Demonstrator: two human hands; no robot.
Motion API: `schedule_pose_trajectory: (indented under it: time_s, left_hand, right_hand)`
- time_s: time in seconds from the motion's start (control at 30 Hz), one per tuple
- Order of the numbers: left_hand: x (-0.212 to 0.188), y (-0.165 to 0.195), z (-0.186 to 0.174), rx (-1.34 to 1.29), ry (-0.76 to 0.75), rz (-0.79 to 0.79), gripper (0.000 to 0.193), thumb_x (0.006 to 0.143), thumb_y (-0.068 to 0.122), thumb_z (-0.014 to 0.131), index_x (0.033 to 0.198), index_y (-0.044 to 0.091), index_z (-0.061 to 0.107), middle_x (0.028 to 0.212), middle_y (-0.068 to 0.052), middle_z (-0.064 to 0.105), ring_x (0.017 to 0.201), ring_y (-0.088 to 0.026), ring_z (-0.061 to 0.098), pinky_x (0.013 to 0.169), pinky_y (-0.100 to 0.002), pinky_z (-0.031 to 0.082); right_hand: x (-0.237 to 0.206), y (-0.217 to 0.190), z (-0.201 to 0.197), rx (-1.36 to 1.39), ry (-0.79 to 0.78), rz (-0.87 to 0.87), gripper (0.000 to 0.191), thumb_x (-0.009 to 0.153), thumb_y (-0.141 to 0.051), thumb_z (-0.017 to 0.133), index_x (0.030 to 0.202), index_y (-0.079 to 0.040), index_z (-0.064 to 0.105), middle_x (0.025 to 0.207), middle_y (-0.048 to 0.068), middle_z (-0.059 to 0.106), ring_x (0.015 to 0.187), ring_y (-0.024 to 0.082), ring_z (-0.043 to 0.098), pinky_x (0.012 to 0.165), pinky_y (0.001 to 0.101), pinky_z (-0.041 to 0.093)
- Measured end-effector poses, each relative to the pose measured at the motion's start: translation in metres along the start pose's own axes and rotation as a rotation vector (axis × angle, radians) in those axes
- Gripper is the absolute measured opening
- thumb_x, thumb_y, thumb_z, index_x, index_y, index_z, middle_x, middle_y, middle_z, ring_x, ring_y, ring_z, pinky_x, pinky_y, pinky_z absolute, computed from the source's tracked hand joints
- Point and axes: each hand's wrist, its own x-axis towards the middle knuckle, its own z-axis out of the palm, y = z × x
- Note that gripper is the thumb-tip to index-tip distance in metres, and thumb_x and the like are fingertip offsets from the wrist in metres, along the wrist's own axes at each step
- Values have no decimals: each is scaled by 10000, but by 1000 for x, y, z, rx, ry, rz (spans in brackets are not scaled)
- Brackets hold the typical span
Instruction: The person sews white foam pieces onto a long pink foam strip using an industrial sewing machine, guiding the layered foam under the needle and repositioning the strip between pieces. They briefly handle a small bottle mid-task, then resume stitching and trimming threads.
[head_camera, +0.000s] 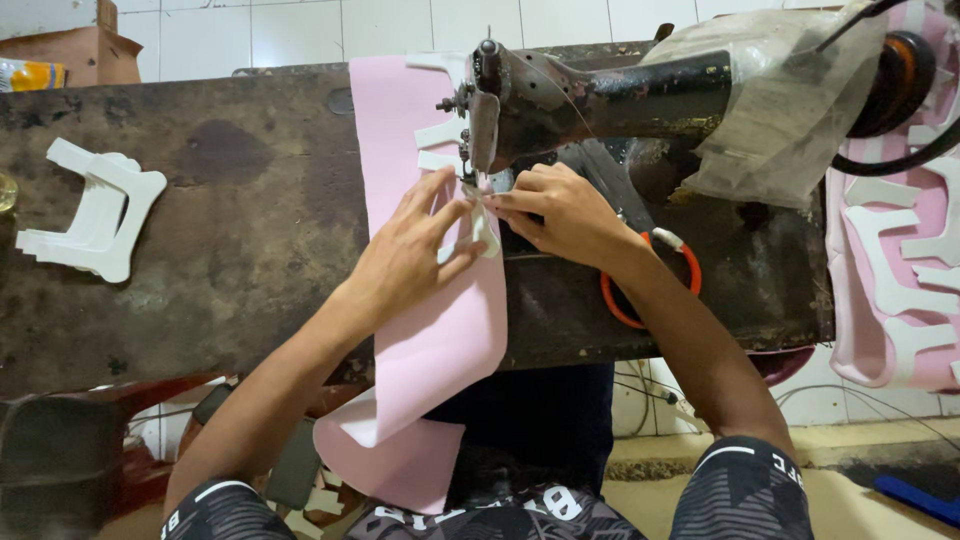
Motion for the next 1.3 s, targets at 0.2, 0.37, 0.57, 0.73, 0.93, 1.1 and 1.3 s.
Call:
schedule_pose_trajectory:
  time_s: [0.2,0.37,0.57,0.73,0.93,1.1,1.3]
  left_hand:
    - [13,-16,-7,-9,-146,-11,451,964,406,714,1255,84,593,1563,-243,386,1429,-463,404,1158,-514,392]
    - [22,-26,-15,-3,-210,20,477,968,414,708,1254,54,583,1576,-242,354,1444,-454,373,1160,-507,364]
    - [16,-22,-13,48,-113,48,426,945,346,728,1213,37,607,1532,-216,440,1410,-409,459,1164,-474,403]
    - [10,-18,-9,-46,-13,9,289,949,286,743,1111,63,659,1463,-174,554,1333,-370,553,1127,-472,437]
    - [14,-22,-10,-64,-28,-12,296,945,276,763,1097,56,637,1448,-181,565,1310,-373,563,1107,-472,441]
    - [17,-27,-4,-115,25,-25,475,931,281,756,1273,14,563,1439,-176,576,1339,-371,555,1141,-458,434]
    - [28,-41,-7,-61,-45,25,421,951,283,769,1284,62,635,1466,-169,566,1346,-376,538,1130,-461,419]
  right_hand:
    - [-2,1,1,-6,-18,10,192,939,-154,743,1126,-137,781,876,50,645,823,267,602,788,415,482]
    - [-1,0,1,2,-13,8,185,949,-154,745,1128,-125,779,870,52,641,826,264,601,797,418,480]
    - [-2,1,3,7,-20,4,208,945,-149,752,1150,-132,781,863,50,644,804,256,591,789,411,477]
    - [-2,2,3,-5,-27,-4,218,945,-143,751,1160,-134,782,846,49,637,796,256,588,781,408,473]
    - [-4,4,5,2,-20,2,213,944,-141,753,1155,-131,776,867,52,644,811,262,597,790,413,480]
    - [-3,3,4,25,7,-1,226,932,-142,759,1157,-127,772,872,65,638,829,281,602,807,424,489]
    - [-1,-2,-1,24,21,12,177,932,-124,764,1108,-106,771,836,77,644,808,290,616,785,433,511]
